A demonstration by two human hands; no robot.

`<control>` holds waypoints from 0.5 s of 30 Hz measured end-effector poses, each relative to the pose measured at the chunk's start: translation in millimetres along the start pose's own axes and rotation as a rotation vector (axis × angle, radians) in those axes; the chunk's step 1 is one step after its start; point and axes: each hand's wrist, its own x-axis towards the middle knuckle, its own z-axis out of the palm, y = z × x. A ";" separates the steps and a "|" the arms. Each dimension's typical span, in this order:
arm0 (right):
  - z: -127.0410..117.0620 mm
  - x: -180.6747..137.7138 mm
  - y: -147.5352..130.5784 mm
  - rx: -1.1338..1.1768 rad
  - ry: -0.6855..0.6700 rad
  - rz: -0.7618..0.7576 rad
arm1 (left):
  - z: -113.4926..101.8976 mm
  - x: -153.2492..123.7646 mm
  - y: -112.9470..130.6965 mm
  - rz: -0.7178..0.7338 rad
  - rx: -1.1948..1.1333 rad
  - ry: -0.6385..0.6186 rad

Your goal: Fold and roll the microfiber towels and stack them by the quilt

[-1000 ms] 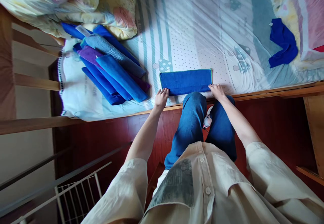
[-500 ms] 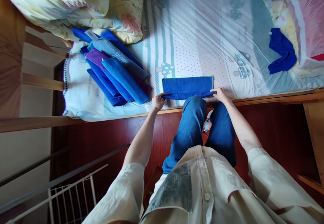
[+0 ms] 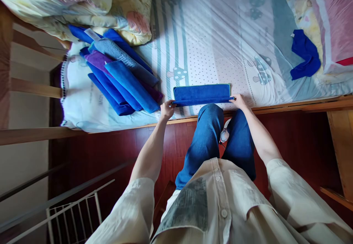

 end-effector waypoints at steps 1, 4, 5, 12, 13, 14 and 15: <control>0.0 0.2 0.3 0.017 0.006 -0.001 | 0.8 0.1 -0.1 -0.007 -0.001 -0.001; 0.4 1.0 0.9 0.096 0.008 0.019 | 2.1 0.0 0.7 -0.042 -0.004 0.003; 0.7 1.5 1.0 0.123 0.005 0.033 | 2.0 -0.1 1.2 -0.057 -0.004 0.004; 1.1 3.4 0.4 0.185 -0.021 0.175 | -0.1 -0.1 4.0 -0.162 0.016 -0.001; 1.0 3.3 0.6 0.178 -0.026 0.196 | 0.0 0.4 3.2 -0.180 0.019 0.000; 0.9 3.4 1.1 0.171 -0.030 0.216 | 0.1 1.2 1.9 -0.188 0.019 -0.002; 1.0 3.5 1.8 0.163 -0.032 0.233 | 0.2 2.3 -0.1 -0.175 0.015 -0.013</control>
